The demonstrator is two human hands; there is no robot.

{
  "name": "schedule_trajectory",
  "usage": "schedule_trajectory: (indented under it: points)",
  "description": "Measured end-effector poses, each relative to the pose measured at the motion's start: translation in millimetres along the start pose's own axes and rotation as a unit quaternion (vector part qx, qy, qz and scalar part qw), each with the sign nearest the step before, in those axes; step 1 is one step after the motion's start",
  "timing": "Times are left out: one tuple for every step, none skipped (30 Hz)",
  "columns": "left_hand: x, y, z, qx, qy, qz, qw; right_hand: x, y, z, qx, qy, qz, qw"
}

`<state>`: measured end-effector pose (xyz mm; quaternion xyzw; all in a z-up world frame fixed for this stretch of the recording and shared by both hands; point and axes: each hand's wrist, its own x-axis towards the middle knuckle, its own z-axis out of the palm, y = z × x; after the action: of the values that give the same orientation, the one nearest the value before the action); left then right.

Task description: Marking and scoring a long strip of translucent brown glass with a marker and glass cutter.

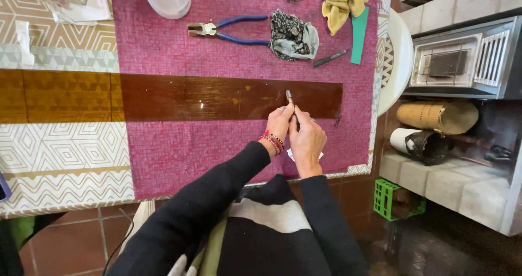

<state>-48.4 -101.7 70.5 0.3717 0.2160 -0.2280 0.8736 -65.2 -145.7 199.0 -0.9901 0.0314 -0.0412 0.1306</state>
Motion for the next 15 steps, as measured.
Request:
schedule_trajectory:
  points:
    - [6.8,4.3,0.7,-0.071,-0.004,-0.011,0.997,4.4,3.3,6.1,-0.008,-0.003,0.001,1.000]
    - [13.6,8.3,1.5,-0.141,-0.007,-0.021,0.990,8.6,6.9,12.3,-0.016,-0.006,0.003,1.000]
    - [16.1,6.7,1.2,-0.143,-0.004,-0.024,0.989,11.5,4.2,10.3,-0.017,-0.011,0.003,1.000]
    - [18.4,4.9,1.0,-0.158,0.005,-0.029,0.987,14.3,1.6,8.3,-0.029,-0.017,-0.003,0.999]
    - [24.0,5.5,1.2,-0.172,0.010,-0.033,0.984,20.2,-1.4,7.0,-0.039,-0.020,-0.010,0.999]
    - [31.2,-1.5,0.7,-0.173,0.011,-0.033,0.984,22.5,1.3,9.3,-0.040,-0.021,-0.010,0.999]
    - [38.6,-8.2,0.3,-0.182,0.007,-0.034,0.983,24.9,3.9,11.5,-0.051,-0.026,-0.005,0.998]
    - [45.8,-15.1,0.2,-0.191,0.002,-0.036,0.981,27.2,6.8,13.4,-0.062,-0.032,-0.001,0.998]
    - [47.8,-14.9,0.2,-0.191,0.002,-0.037,0.981,28.8,8.5,15.1,-0.062,-0.033,0.001,0.998]
    - [49.8,-15.0,0.5,-0.200,-0.002,-0.035,0.979,30.2,10.5,16.7,-0.061,-0.033,0.001,0.998]
    - [50.8,-16.2,1.7,-0.209,-0.008,-0.035,0.977,30.6,13.3,17.4,-0.061,-0.033,0.003,0.998]
    - [47.1,-13.0,4.2,-0.210,-0.008,-0.038,0.977,30.4,12.2,14.8,-0.063,-0.034,0.005,0.997]
    - [45.7,-7.8,5.9,-0.204,-0.003,-0.042,0.978,32.2,10.4,13.4,-0.063,-0.034,0.002,0.997]
    - [44.1,-2.4,7.5,-0.199,0.001,-0.047,0.979,34.0,8.3,11.9,-0.064,-0.034,-0.001,0.997]
    - [45.7,-2.1,8.2,-0.198,0.001,-0.048,0.979,34.5,10.1,13.8,-0.064,-0.033,-0.001,0.997]
